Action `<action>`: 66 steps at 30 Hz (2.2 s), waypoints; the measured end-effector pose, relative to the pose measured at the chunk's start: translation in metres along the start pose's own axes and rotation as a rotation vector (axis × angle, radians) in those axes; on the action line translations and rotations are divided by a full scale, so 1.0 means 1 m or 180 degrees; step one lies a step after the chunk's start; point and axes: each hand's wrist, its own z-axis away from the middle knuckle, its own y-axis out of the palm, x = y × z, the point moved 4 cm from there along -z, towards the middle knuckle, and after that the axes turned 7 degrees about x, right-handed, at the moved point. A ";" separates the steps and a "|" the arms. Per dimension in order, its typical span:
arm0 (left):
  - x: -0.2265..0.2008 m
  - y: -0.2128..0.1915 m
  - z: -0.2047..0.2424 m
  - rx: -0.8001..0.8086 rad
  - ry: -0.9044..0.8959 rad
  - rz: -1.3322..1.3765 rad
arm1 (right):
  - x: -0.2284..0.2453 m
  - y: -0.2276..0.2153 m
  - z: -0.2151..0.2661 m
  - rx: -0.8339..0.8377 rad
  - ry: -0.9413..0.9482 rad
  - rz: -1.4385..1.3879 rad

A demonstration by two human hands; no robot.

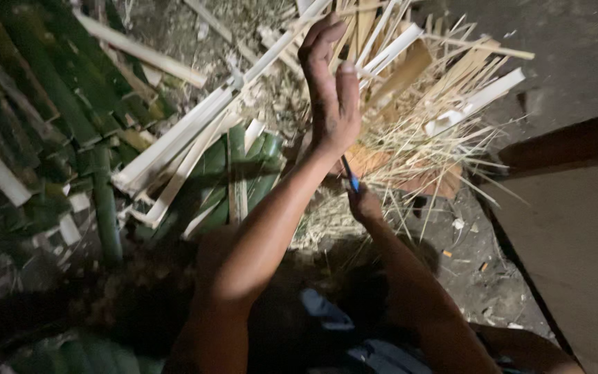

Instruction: The person uses a machete to split bamboo strips into thinner pieces. They repeatedly pick up bamboo sections, position them on a wooden block, and strike them with the machete to produce thin strips.

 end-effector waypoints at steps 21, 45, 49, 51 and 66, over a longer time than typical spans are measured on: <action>-0.011 -0.037 0.021 0.0701 -0.0411 0.1061 | 0.080 -0.105 0.144 0.0209 0.0337 -0.1262; -0.040 -0.057 0.030 0.0989 -0.0176 0.0356 | 0.063 -0.070 0.102 0.0456 0.0900 -0.0829; -0.051 -0.059 0.030 0.0514 0.0147 -0.0687 | 0.126 -0.109 0.118 -0.0019 0.0065 -0.1138; -0.053 -0.058 0.034 0.0310 -0.0061 -0.0586 | 0.163 -0.121 0.142 0.0402 0.0135 -0.2104; -0.053 -0.055 0.023 0.0863 0.0166 0.0457 | 0.104 -0.094 0.111 0.0483 0.0867 -0.1007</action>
